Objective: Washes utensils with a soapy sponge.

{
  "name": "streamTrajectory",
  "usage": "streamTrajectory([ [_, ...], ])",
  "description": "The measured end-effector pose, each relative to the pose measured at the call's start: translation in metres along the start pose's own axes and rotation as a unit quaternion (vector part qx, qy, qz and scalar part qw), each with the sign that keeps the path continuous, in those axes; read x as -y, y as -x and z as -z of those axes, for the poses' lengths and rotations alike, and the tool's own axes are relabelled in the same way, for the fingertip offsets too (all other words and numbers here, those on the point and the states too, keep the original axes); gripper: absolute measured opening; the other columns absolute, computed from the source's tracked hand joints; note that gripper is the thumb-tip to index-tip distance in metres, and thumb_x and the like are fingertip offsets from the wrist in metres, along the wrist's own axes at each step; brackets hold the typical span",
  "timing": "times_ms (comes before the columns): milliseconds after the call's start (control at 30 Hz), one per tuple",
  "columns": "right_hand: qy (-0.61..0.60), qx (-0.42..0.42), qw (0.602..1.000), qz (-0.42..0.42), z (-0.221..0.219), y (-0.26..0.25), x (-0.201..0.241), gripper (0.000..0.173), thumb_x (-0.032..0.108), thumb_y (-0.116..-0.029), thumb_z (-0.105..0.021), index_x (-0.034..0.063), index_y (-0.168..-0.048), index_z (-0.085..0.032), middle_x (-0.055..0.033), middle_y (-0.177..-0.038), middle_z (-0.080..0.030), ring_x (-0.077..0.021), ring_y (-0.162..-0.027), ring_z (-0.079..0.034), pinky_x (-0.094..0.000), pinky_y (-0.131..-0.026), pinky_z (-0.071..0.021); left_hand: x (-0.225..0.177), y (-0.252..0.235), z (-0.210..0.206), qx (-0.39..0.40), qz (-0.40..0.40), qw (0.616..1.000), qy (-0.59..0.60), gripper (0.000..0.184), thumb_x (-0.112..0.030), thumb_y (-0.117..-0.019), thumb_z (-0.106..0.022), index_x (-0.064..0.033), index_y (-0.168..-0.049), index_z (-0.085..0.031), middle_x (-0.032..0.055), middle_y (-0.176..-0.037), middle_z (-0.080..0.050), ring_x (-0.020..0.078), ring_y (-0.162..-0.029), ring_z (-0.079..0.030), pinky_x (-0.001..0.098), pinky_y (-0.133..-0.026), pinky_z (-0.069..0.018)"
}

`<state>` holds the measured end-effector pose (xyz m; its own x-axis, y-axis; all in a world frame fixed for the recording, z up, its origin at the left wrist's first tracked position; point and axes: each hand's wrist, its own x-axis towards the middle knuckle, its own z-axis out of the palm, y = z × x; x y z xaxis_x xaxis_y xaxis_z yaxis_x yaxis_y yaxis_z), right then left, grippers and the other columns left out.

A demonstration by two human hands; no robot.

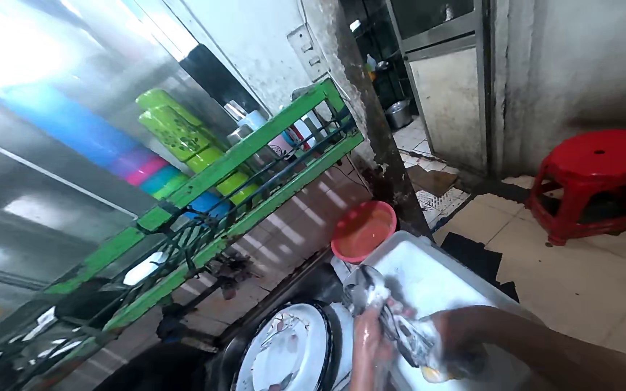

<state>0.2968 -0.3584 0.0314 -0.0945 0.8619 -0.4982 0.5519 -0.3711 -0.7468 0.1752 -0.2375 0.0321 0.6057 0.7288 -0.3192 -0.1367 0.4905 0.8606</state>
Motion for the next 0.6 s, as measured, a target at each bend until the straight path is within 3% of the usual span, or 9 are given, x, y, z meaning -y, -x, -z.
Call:
streamTrajectory([
  [100,-0.037,-0.068,0.997,0.005,0.011,0.011,-0.012,0.038,0.013,-0.0933,-0.072,-0.0031,-0.126,-0.061,-0.0259,-0.111,-0.065,-0.037,-0.1,-0.064,-0.0579,-0.088,-0.0494,-0.01,-0.011,0.003,-0.038,-0.01,0.999,0.008,0.017,-0.009,-0.1071,-0.046,0.0018,-0.097,-0.054,0.0054,-0.064,-0.054,0.0126,-0.046,-0.055,0.0262,-0.045,-0.0533],
  [200,-0.216,-0.263,0.939,0.042,0.03,0.021,-0.004,0.035,0.012,-0.0934,-0.072,0.0036,-0.125,-0.062,-0.011,-0.103,-0.067,-0.0172,-0.091,-0.065,-0.0371,-0.084,-0.055,-0.003,-0.005,-0.005,-0.06,-0.008,0.993,-0.098,0.015,-0.007,-0.105,-0.053,0.0059,-0.098,-0.055,0.0077,-0.063,-0.054,0.0133,-0.046,-0.054,0.0262,-0.044,-0.0518],
  [233,-0.252,-0.299,0.92,0.034,0.035,0.022,0.006,0.037,0.014,-0.0931,-0.074,0.0058,-0.127,-0.062,-0.0101,-0.105,-0.068,-0.0171,-0.093,-0.066,-0.0377,-0.085,-0.0553,0.001,-0.001,-0.011,-0.066,-0.001,0.987,-0.145,0.016,-0.007,-0.1044,-0.054,0.0069,-0.097,-0.056,0.0084,-0.062,-0.056,0.0141,-0.046,-0.056,0.027,-0.044,-0.0524],
  [333,-0.215,-0.356,0.909,-0.004,0.037,0.016,0.019,0.037,0.015,-0.0925,-0.075,0.0061,-0.126,-0.064,-0.015,-0.11,-0.068,-0.0254,-0.1,-0.066,-0.0467,-0.09,-0.0528,0.005,0.015,-0.035,-0.067,0.028,0.962,-0.263,0.012,-0.003,-0.1024,-0.056,0.008,-0.098,-0.057,0.0083,-0.06,-0.059,0.0131,-0.047,-0.059,0.0259,-0.046,-0.0533],
  [467,-0.192,-0.465,0.863,-0.043,0.037,0.0,0.002,0.043,0.016,-0.0946,-0.072,0.0032,-0.135,-0.061,-0.0235,-0.123,-0.067,-0.0379,-0.114,-0.065,-0.0583,-0.1,-0.0487,0.013,0.019,-0.043,-0.062,0.049,0.954,-0.288,0.018,-0.012,-0.1035,-0.06,0.0057,-0.099,-0.058,0.0055,-0.058,-0.055,0.0113,-0.045,-0.056,0.024,-0.044,-0.0509],
  [533,-0.206,-0.453,0.867,-0.041,0.026,-0.009,-0.004,0.049,0.018,-0.0949,-0.071,0.004,-0.139,-0.057,-0.0227,-0.124,-0.066,-0.036,-0.116,-0.064,-0.056,-0.101,-0.0491,0.014,0.017,-0.041,-0.063,0.038,0.955,-0.288,0.016,-0.009,-0.103,-0.06,0.0055,-0.097,-0.058,0.0054,-0.056,-0.055,0.0112,-0.043,-0.055,0.0238,-0.043,-0.05],
  [600,-0.183,-0.381,0.905,-0.042,0.014,-0.009,0.0,0.051,0.023,-0.0976,-0.067,0.0048,-0.143,-0.052,-0.022,-0.124,-0.066,-0.0341,-0.116,-0.064,-0.0527,-0.102,-0.049,0.013,0.015,-0.038,-0.068,0.028,0.947,-0.314,0.009,-0.001,-0.1,-0.059,0.0063,-0.097,-0.058,0.0065,-0.058,-0.055,0.0123,-0.044,-0.055,0.0258,-0.044,-0.0504],
])
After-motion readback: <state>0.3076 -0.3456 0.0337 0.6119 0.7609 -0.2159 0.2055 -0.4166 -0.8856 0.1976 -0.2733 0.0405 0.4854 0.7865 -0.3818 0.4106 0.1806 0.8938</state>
